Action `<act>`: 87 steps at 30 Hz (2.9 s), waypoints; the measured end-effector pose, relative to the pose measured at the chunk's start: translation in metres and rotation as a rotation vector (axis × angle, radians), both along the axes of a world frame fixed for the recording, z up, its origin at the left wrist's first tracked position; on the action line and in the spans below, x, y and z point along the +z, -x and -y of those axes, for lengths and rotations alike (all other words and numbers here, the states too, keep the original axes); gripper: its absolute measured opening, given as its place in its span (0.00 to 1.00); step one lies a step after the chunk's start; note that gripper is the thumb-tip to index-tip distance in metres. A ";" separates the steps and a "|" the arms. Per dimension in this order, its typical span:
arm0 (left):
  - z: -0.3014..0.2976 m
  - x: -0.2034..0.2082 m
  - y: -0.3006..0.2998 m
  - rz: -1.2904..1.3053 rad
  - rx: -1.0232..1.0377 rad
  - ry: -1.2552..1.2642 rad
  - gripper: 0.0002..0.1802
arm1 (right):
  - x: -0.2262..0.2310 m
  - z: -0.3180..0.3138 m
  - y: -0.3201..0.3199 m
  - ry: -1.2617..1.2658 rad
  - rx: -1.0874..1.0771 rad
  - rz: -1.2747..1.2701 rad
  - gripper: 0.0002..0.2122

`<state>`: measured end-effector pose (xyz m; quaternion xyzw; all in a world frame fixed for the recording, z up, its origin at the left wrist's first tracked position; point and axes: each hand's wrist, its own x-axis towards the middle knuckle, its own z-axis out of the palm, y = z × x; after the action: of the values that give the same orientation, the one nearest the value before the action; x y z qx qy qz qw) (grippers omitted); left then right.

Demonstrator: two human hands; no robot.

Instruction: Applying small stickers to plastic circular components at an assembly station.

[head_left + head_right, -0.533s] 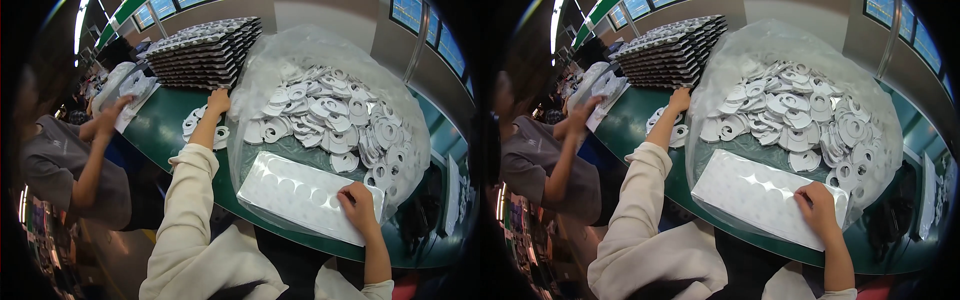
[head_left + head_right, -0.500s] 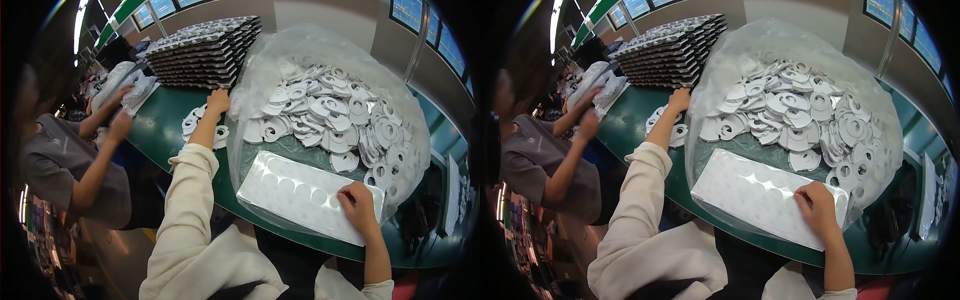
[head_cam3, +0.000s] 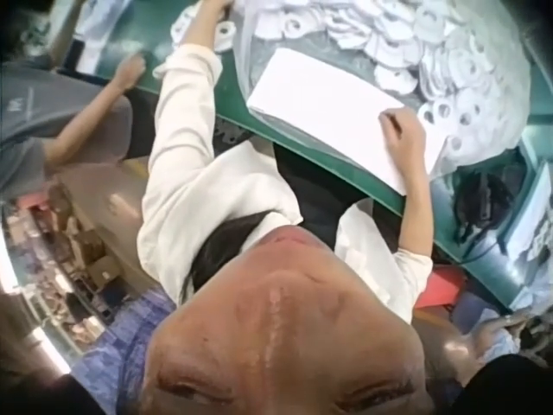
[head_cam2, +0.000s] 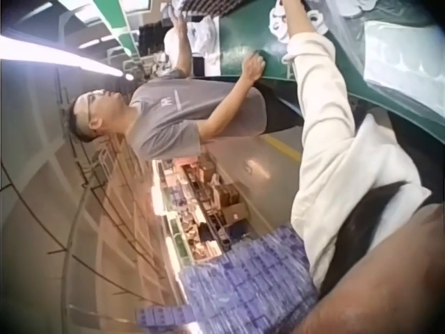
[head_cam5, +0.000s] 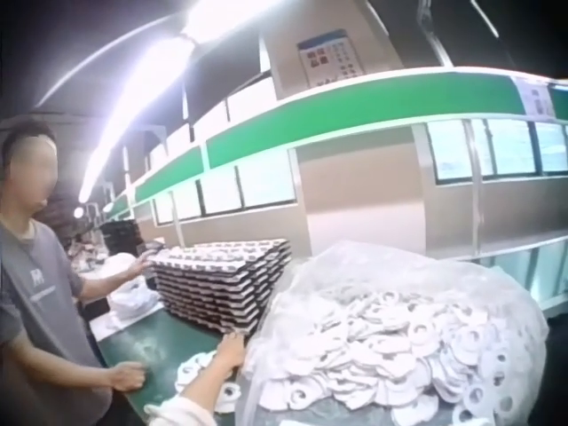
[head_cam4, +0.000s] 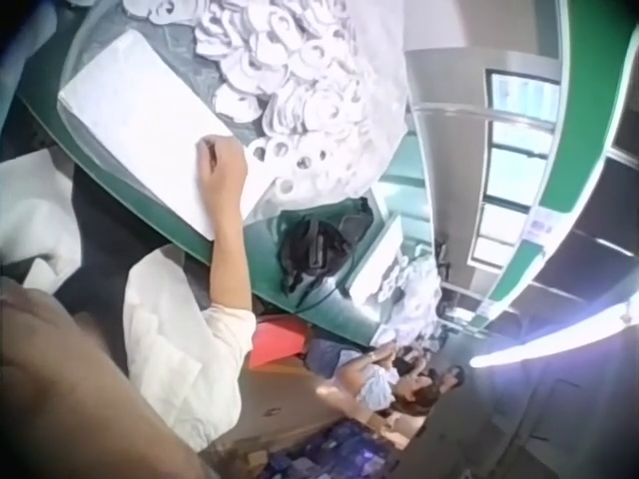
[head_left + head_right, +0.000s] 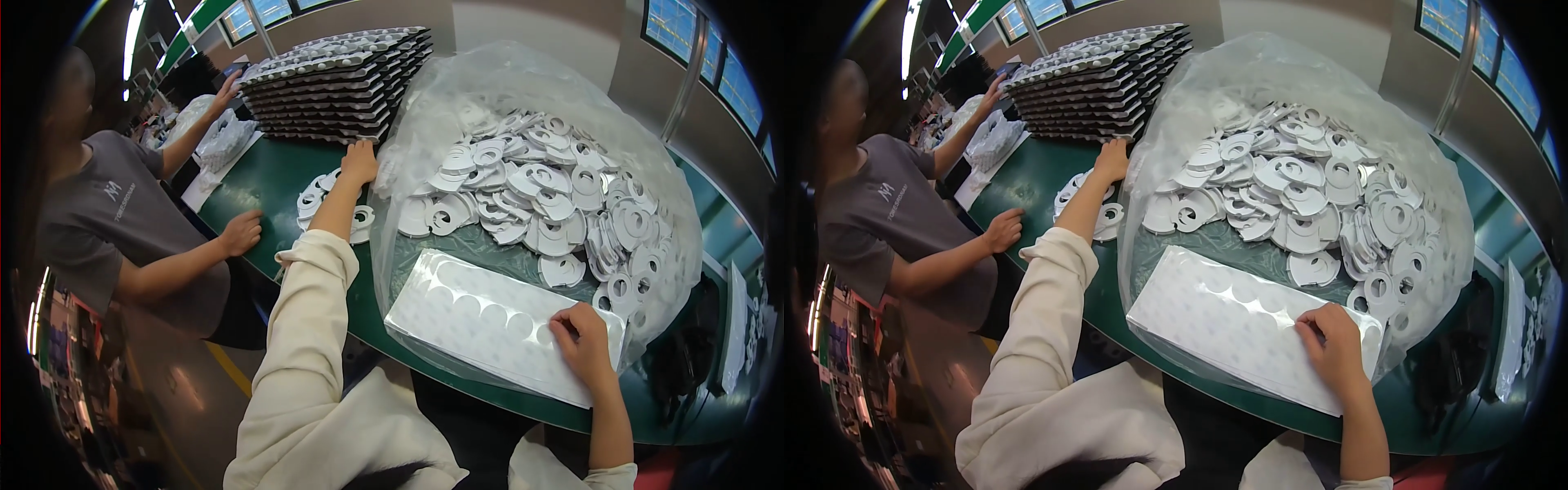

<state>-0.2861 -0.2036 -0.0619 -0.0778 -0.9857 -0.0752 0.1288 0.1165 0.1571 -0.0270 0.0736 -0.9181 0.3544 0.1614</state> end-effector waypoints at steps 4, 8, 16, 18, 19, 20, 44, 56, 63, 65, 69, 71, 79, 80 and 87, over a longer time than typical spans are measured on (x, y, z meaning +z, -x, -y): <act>0.001 0.004 -0.001 0.023 -0.004 -0.066 0.22 | 0.001 0.002 -0.002 -0.018 0.002 0.021 0.04; 0.002 0.004 -0.001 0.050 -0.023 -0.063 0.21 | -0.001 0.001 -0.002 0.000 -0.002 0.014 0.04; 0.006 0.011 -0.011 0.142 0.063 -0.015 0.24 | 0.001 0.002 0.000 0.011 -0.009 0.029 0.03; 0.009 0.013 -0.013 0.063 0.059 -0.056 0.21 | 0.000 0.001 0.000 0.023 -0.004 0.014 0.03; 0.012 0.012 -0.014 0.063 0.059 -0.056 0.21 | 0.001 0.001 -0.001 0.024 -0.004 0.014 0.03; 0.015 0.011 -0.014 -0.022 0.042 0.013 0.18 | 0.002 0.001 -0.001 0.014 -0.005 0.015 0.03; -0.003 0.048 -0.010 -0.348 -0.097 -0.288 0.02 | 0.001 0.000 -0.003 0.011 -0.010 0.016 0.04; -0.007 0.058 -0.009 -0.369 -0.137 -0.321 0.04 | 0.000 -0.003 -0.003 0.014 -0.009 0.024 0.04; -0.006 0.066 -0.006 -0.394 -0.165 -0.313 0.04 | 0.001 -0.002 -0.004 0.003 0.003 0.012 0.04; -0.008 0.068 -0.009 -0.450 -0.166 -0.311 0.04 | 0.001 -0.002 -0.005 0.003 0.000 0.014 0.04; -0.016 0.076 -0.011 -0.684 -0.118 -0.370 0.06 | 0.003 -0.002 -0.005 0.004 -0.010 0.043 0.04; -0.014 0.085 -0.009 -0.672 -0.150 -0.337 0.06 | 0.002 -0.002 -0.005 -0.001 -0.008 0.030 0.04; -0.021 0.097 -0.011 -0.688 -0.072 -0.399 0.05 | 0.004 -0.003 -0.003 -0.007 -0.013 0.035 0.04; -0.021 0.099 -0.011 -0.687 -0.073 -0.399 0.05 | 0.003 -0.003 -0.002 -0.006 -0.009 0.031 0.04; -0.022 0.111 -0.020 -0.732 -0.124 -0.305 0.07 | 0.001 -0.004 -0.002 -0.008 0.028 0.011 0.04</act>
<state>-0.2666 -0.1816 0.0492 -0.1388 -0.8456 -0.1957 0.4769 0.1182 0.1606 -0.0265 0.0851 -0.9194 0.3532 0.1509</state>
